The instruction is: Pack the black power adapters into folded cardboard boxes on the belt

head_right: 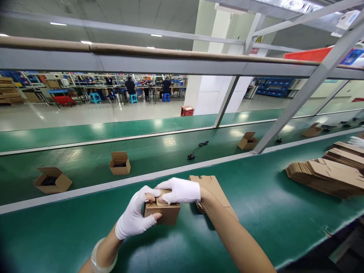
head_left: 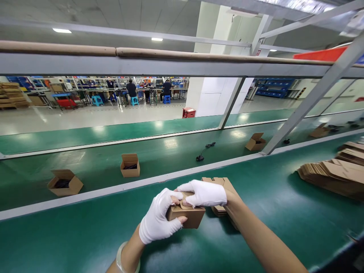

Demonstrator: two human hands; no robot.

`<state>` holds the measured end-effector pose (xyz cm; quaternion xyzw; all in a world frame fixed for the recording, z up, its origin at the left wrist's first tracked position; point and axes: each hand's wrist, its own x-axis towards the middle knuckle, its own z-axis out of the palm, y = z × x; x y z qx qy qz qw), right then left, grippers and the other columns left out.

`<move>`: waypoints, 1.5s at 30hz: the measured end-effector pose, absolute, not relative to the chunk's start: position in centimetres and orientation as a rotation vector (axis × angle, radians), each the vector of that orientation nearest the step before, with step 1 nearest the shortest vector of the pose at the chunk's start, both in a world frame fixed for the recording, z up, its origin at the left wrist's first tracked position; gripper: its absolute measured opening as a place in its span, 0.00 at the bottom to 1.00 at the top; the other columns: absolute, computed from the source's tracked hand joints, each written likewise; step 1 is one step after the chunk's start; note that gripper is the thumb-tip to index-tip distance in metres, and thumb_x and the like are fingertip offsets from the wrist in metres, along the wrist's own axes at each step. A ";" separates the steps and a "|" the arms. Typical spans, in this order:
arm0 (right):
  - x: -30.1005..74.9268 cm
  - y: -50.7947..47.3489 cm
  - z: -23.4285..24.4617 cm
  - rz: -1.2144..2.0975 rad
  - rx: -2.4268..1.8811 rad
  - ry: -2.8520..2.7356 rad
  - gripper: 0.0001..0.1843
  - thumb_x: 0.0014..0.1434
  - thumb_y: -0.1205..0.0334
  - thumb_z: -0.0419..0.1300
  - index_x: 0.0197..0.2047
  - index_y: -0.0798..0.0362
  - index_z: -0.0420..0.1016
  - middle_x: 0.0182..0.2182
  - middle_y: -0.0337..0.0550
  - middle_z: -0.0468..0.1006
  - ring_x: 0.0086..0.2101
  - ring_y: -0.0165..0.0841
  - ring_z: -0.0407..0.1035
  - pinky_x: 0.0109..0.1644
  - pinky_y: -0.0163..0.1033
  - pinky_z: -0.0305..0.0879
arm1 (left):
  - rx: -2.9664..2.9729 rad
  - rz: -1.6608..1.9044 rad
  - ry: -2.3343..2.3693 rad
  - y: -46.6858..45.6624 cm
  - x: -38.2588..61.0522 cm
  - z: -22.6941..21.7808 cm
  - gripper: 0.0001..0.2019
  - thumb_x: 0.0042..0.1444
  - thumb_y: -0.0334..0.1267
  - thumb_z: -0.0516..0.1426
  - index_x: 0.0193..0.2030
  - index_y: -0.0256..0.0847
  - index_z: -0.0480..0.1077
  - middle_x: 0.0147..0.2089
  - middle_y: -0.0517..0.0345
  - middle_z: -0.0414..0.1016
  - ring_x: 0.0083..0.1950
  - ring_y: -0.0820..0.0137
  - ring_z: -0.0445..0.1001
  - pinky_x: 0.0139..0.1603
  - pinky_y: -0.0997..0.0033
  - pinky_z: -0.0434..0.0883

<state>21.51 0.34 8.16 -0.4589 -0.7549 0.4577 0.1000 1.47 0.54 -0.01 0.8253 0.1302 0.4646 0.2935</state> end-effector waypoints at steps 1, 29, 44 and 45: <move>21.1 0.4 8.5 1.290 -1.392 -2.335 0.18 0.51 0.55 0.57 0.44 0.54 0.74 0.33 0.39 0.75 0.34 0.33 0.66 0.35 0.34 0.60 | 2.196 1.223 0.335 0.5 1.5 0.0 0.14 0.52 0.39 0.59 0.41 0.43 0.58 0.42 0.53 0.69 0.40 0.68 0.69 0.41 0.66 0.68; 20.8 -4.8 -0.9 0.081 -2.203 -2.287 0.11 0.50 0.73 0.52 0.32 0.53 0.74 0.26 0.46 0.77 0.28 0.38 0.72 0.32 0.37 0.58 | 2.159 0.700 1.396 16.5 13.3 -6.8 0.28 0.47 0.48 0.59 0.54 0.36 0.66 0.59 0.44 0.65 0.63 0.53 0.57 0.62 0.56 0.57; 19.6 -5.3 -0.8 -0.037 -1.943 -2.127 0.11 0.59 0.68 0.48 0.31 0.51 0.70 0.25 0.42 0.74 0.25 0.35 0.68 0.30 0.39 0.53 | 1.689 1.216 1.138 18.6 10.9 -5.8 0.19 0.47 0.50 0.60 0.41 0.39 0.70 0.52 0.47 0.71 0.58 0.59 0.65 0.62 0.56 0.59; 19.4 -5.3 -0.5 -0.033 -1.884 -2.082 0.13 0.61 0.68 0.46 0.30 0.51 0.70 0.25 0.42 0.74 0.25 0.35 0.68 0.31 0.39 0.54 | 1.642 1.279 1.080 18.3 10.1 -4.8 0.21 0.50 0.53 0.56 0.44 0.38 0.68 0.52 0.46 0.71 0.56 0.61 0.67 0.60 0.58 0.62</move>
